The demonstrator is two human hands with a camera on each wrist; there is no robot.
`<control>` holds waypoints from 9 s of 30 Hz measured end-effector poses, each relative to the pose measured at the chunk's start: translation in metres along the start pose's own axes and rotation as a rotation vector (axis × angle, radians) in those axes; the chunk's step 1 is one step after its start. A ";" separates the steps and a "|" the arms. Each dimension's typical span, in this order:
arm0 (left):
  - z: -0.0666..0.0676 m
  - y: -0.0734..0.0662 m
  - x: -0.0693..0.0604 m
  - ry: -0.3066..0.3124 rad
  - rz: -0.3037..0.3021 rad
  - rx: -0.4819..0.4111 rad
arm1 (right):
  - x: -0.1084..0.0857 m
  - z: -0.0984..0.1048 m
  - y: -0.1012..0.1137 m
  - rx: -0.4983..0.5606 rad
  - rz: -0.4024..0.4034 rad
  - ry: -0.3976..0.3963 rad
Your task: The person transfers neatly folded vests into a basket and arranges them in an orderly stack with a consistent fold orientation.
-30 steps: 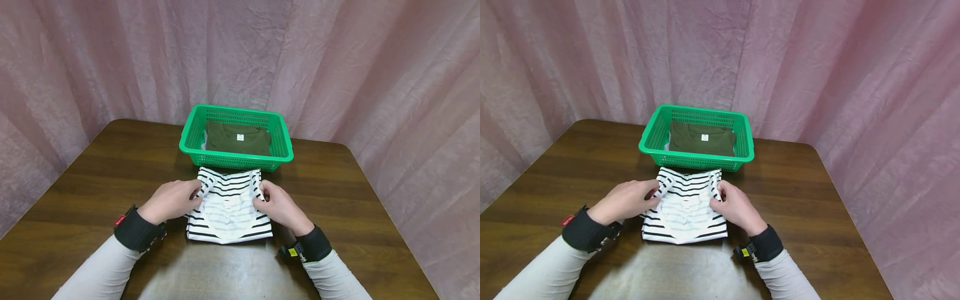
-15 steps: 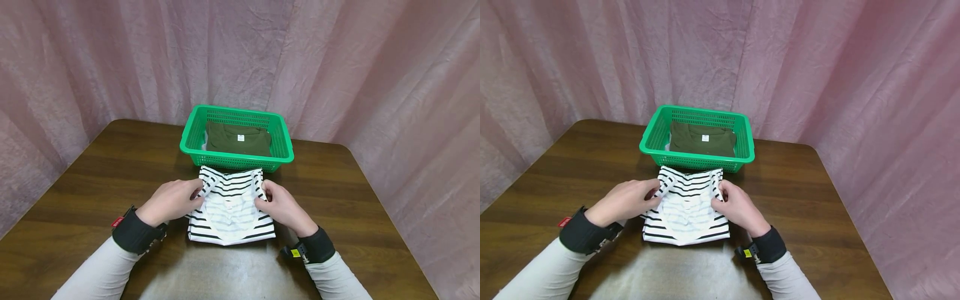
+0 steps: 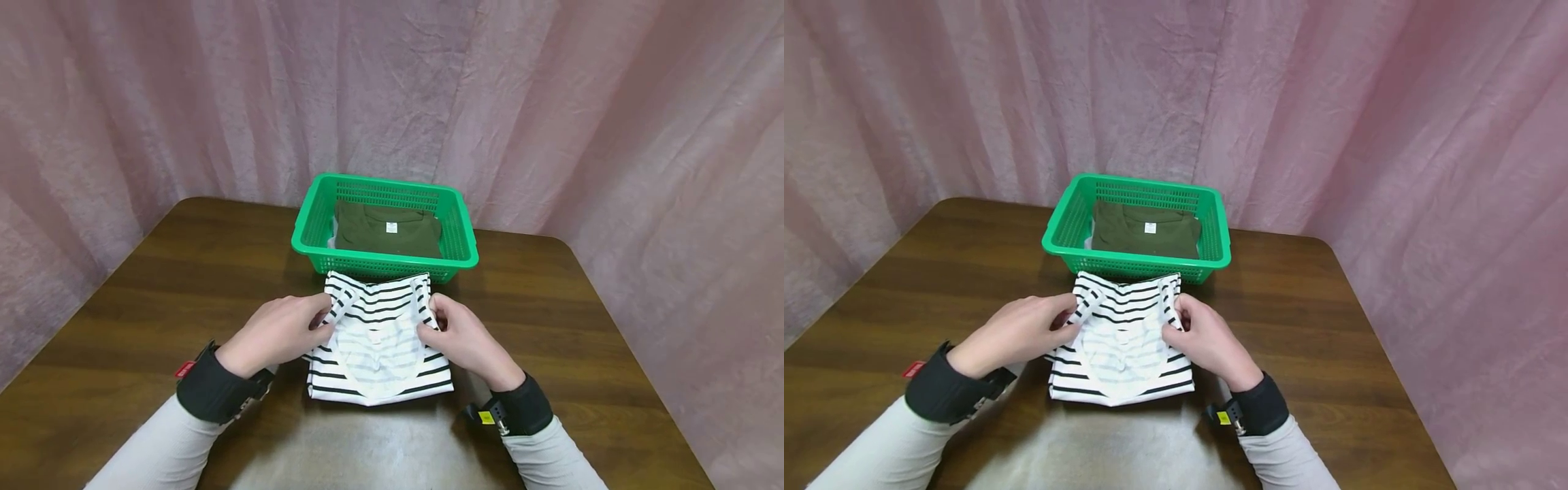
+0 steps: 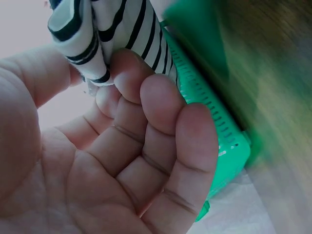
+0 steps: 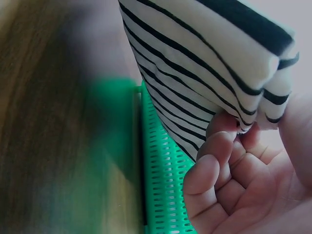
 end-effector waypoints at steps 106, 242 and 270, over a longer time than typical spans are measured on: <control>0.096 -0.050 0.051 -0.172 -0.129 0.103 | 0.040 0.095 0.055 0.003 0.053 -0.064; 0.078 0.017 0.185 -0.066 0.178 0.203 | 0.156 0.089 0.002 -0.261 -0.098 -0.094; 0.059 0.031 0.203 0.110 0.170 0.261 | 0.163 0.075 -0.010 -0.390 -0.063 -0.087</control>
Point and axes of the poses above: each hand's wrist, its own x-axis towards the middle knuckle, its own z-axis out of the back of the hand, y = z × x, the point moved 4 cm from there along x, towards the middle knuckle, and after that the axes turned 11 degrees about -x, right-handed, at the moved point
